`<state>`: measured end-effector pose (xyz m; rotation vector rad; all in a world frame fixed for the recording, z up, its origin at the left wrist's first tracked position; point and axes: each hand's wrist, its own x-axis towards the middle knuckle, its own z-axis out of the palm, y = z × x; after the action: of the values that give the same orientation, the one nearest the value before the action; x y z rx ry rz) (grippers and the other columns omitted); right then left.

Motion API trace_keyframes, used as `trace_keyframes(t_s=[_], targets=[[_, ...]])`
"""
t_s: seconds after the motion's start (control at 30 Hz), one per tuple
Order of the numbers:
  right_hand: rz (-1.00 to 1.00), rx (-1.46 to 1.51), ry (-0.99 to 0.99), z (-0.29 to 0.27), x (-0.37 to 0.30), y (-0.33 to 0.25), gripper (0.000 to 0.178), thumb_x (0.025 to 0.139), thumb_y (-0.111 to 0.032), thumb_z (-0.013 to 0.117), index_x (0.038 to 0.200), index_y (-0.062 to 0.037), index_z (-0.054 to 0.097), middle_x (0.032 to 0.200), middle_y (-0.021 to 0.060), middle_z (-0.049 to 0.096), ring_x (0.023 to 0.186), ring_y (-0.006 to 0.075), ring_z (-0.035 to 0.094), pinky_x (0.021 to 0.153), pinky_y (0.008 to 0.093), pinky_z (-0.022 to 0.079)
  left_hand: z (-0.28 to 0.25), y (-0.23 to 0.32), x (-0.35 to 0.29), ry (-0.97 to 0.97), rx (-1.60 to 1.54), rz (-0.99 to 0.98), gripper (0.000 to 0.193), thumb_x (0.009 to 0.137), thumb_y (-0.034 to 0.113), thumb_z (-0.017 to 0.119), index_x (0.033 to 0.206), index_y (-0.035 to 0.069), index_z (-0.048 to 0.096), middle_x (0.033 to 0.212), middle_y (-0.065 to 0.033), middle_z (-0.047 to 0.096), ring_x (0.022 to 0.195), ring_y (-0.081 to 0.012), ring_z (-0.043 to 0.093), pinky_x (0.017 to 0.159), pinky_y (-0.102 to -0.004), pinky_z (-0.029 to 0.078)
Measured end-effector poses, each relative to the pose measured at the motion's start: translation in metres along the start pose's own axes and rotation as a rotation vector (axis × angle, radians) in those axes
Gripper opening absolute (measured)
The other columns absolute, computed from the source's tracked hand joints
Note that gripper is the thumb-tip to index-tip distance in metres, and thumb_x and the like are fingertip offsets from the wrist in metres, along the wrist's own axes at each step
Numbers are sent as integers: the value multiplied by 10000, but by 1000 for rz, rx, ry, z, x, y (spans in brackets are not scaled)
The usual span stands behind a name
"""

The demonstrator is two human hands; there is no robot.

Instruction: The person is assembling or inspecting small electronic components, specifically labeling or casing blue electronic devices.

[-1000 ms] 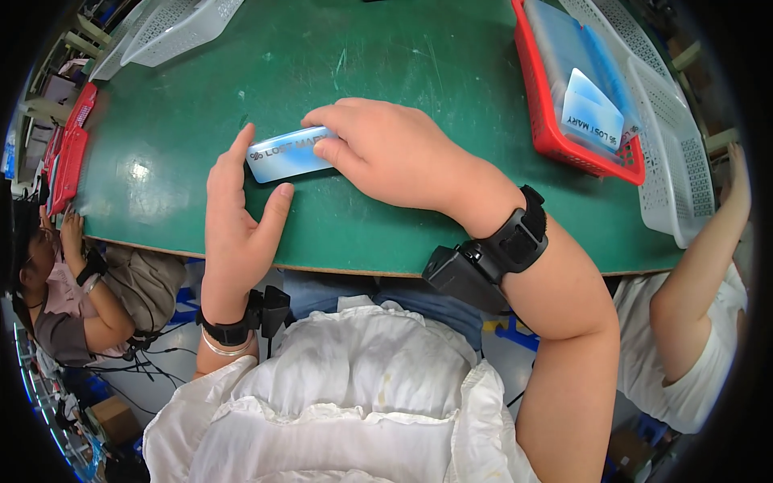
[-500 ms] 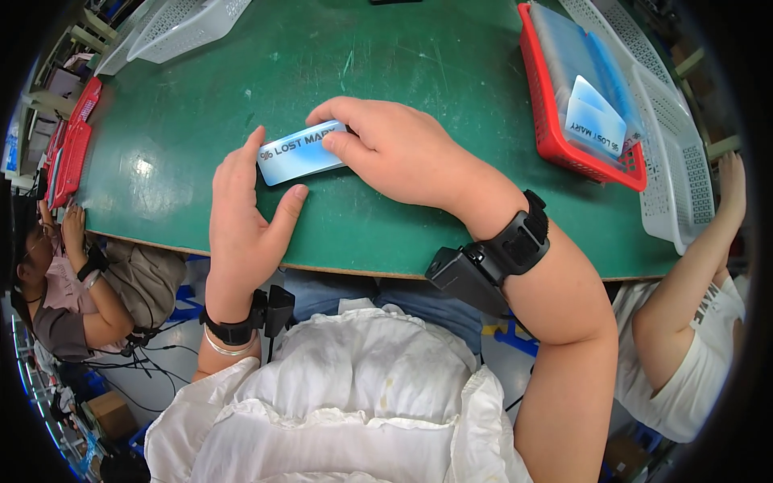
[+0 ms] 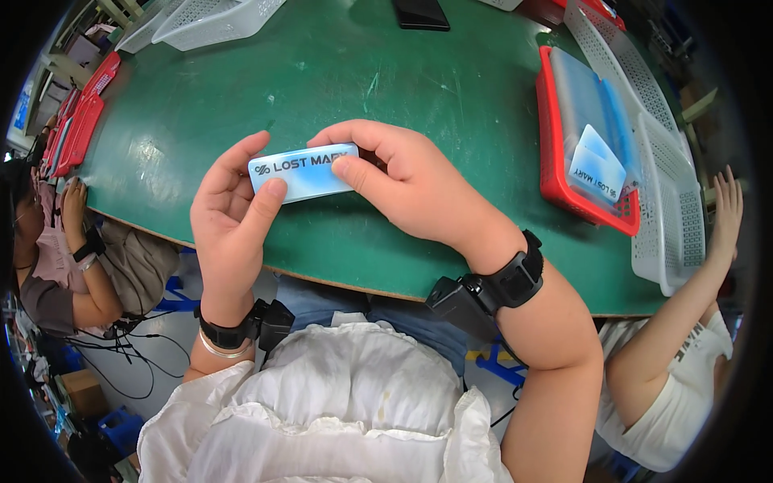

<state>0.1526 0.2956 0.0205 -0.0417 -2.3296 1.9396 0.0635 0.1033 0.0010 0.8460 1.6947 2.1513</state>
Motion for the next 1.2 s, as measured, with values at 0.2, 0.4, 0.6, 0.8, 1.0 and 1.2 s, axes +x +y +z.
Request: trace_keyframes(t_s=[0.2,0.4,0.6,0.8,1.0,1.2], targets=[[-435,-439,139,0,0,-5,309,934,-85,634,1238,-29,616,1082,85,666,888,177,616,735,303,508,-19,-4,4,-37,432,520,484,806,-38,744,1266,-30,593,1010,-115,678,929,-211,636,839,-322,507],[-541,-596,118,-4,1,-1,317,896,-79,658,1210,-44,628,1033,110,658,859,263,617,736,332,499,-17,-9,4,-33,543,459,493,775,20,767,1242,1,609,986,-115,673,899,-241,617,867,-363,478],[-280,-714,85,-2,3,13,345,888,-90,628,1230,-63,593,1048,144,621,942,357,621,798,433,511,-12,-12,6,-214,1028,328,479,881,90,655,1331,-7,521,1025,-131,571,963,-318,514,929,-405,392],[-292,-720,83,-2,3,18,408,908,-69,606,1313,-75,558,1044,131,608,920,322,604,792,391,494,-11,-14,5,-232,1117,325,502,907,127,611,1367,-9,464,1096,-157,537,1028,-339,493,987,-461,350],[-254,-709,86,-1,2,16,386,904,-75,611,1284,-56,544,1011,132,594,887,308,597,771,382,490,-9,-10,5,-234,1093,316,491,877,111,623,1332,-7,479,1178,-172,536,1095,-372,485,1030,-496,330],[-272,-686,73,1,2,12,290,897,-126,631,1162,-42,551,1036,152,614,927,367,617,794,441,500,-5,-9,3,-235,1120,377,600,869,122,655,1408,-16,432,1332,-189,501,1237,-387,436,1065,-473,325]])
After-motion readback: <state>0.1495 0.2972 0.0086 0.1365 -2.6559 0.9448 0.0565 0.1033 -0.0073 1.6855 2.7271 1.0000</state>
